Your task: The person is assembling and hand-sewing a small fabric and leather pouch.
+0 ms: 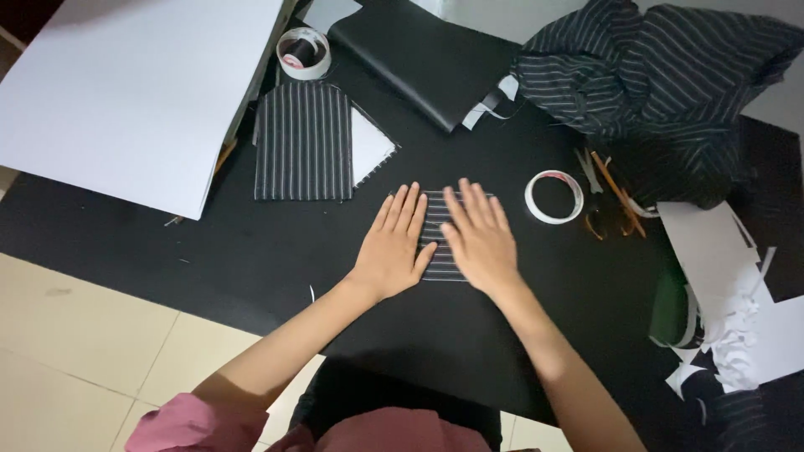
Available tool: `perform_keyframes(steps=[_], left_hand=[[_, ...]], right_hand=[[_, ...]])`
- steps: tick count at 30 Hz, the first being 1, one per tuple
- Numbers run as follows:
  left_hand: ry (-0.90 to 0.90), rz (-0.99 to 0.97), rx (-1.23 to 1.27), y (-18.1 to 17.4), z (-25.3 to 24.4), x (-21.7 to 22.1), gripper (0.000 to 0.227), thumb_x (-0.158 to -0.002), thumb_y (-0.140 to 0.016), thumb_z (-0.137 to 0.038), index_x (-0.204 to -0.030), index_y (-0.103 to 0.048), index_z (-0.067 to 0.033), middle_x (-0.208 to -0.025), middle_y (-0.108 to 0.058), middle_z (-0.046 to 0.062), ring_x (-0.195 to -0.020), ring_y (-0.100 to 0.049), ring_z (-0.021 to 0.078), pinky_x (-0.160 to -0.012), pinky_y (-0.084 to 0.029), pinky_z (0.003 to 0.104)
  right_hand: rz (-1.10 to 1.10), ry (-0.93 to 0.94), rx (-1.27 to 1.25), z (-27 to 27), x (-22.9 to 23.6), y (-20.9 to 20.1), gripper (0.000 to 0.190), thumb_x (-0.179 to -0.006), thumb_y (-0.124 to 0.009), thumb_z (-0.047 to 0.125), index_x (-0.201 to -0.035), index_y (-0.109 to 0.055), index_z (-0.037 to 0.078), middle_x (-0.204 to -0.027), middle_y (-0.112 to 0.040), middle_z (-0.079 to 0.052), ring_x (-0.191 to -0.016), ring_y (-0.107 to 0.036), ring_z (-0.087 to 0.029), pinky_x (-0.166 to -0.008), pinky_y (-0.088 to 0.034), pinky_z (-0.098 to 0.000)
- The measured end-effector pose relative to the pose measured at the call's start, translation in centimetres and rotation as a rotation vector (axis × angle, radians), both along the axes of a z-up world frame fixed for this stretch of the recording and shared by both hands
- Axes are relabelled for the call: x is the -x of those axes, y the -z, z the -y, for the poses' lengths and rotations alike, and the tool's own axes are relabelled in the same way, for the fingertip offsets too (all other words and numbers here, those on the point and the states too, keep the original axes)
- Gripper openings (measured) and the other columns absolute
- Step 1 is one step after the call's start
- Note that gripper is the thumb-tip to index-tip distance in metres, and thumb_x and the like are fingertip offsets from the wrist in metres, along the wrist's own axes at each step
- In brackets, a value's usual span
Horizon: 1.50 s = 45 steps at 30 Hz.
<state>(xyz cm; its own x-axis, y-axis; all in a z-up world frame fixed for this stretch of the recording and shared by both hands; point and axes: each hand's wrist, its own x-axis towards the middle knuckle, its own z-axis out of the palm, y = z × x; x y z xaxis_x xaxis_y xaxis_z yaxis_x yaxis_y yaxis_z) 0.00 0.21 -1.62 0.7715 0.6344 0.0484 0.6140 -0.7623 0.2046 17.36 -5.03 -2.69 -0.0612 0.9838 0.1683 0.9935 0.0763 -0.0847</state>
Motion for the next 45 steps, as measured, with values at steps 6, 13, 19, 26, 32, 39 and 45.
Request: perform_keyframes(steps=[6, 13, 19, 26, 32, 39, 45], left_hand=[[0.002, 0.118, 0.047, -0.8, -0.4, 0.5, 0.074, -0.096, -0.032, -0.046, -0.145, -0.016, 0.0065, -0.153, -0.010, 0.026, -0.144, -0.007, 0.0351, -0.118, 0.000, 0.044], [-0.250, 0.901, 0.172, -1.8, -3.9, 3.6, 0.040, -0.102, -0.028, -0.021, -0.127, -0.050, -0.0003, -0.118, -0.053, 0.016, -0.109, -0.047, 0.0321, -0.099, -0.031, 0.041], [-0.453, 0.757, 0.023, 2.8, -5.8, 3.8, 0.021, -0.097, -0.049, -0.031, -0.092, -0.067, -0.0208, -0.078, -0.061, -0.007, -0.079, -0.050, 0.0164, -0.074, -0.037, 0.035], [-0.478, 0.554, 0.135, 1.4, -4.4, 0.4, 0.030, -0.082, -0.070, -0.038, -0.089, -0.068, -0.0092, -0.085, -0.061, 0.006, -0.089, -0.053, 0.0278, -0.076, -0.037, 0.040], [-0.588, 0.956, 0.628, 7.1, -7.7, -1.4, 0.014, -0.078, -0.077, -0.033, -0.073, -0.073, -0.0197, -0.056, -0.061, -0.003, -0.058, -0.059, 0.0112, -0.054, -0.042, 0.025], [-0.659, 1.242, 1.051, -4.4, -3.9, -1.5, 0.014, -0.080, -0.074, -0.024, -0.082, -0.073, -0.0101, -0.062, -0.060, -0.002, -0.060, -0.052, 0.0056, -0.055, -0.040, 0.018], [-0.586, 1.116, 0.817, -1.0, -5.6, -0.7, 0.026, -0.085, -0.073, -0.028, -0.093, -0.072, -0.0031, -0.065, -0.064, 0.011, -0.057, -0.060, 0.0136, -0.054, -0.048, 0.023]], right_hand=[[-0.228, 0.244, 0.028, 1.0, -1.8, -0.2, 0.059, -0.102, -0.025, 0.038, -0.149, -0.021, 0.003, -0.154, -0.018, -0.020, -0.142, -0.016, -0.031, -0.115, -0.008, -0.0409], [-1.023, 0.146, -0.505, 3.0, -3.4, -2.2, 0.040, -0.103, -0.026, 0.015, -0.126, -0.054, -0.003, -0.120, -0.058, -0.023, -0.107, -0.056, -0.032, -0.090, -0.044, -0.0389], [-0.723, 0.311, -0.591, 3.0, -6.0, 1.4, 0.015, -0.096, -0.053, 0.008, -0.098, -0.068, 0.010, -0.081, -0.066, -0.004, -0.065, -0.054, -0.015, -0.056, -0.042, -0.0255], [-0.474, 0.247, -0.475, 2.6, -3.2, 0.7, 0.003, -0.085, -0.070, 0.016, -0.087, -0.072, 0.017, -0.075, -0.063, 0.003, -0.068, -0.056, -0.017, -0.064, -0.044, -0.0292], [-0.655, 0.226, -0.475, 2.9, -3.7, -0.5, 0.015, -0.089, -0.062, 0.007, -0.090, -0.073, 0.017, -0.076, -0.066, 0.000, -0.070, -0.059, -0.020, -0.067, -0.047, -0.0291], [-0.870, 0.324, -0.562, 3.3, -3.4, -2.2, 0.017, -0.095, -0.055, 0.005, -0.091, -0.071, 0.009, -0.072, -0.066, -0.009, -0.069, -0.062, -0.024, -0.071, -0.049, -0.0343], [-1.247, 0.450, -0.646, 3.4, -4.1, -1.6, 0.025, -0.099, -0.041, 0.006, -0.103, -0.066, 0.004, -0.043, -0.035, 0.007, -0.040, -0.035, -0.001, -0.042, -0.028, -0.0139]])
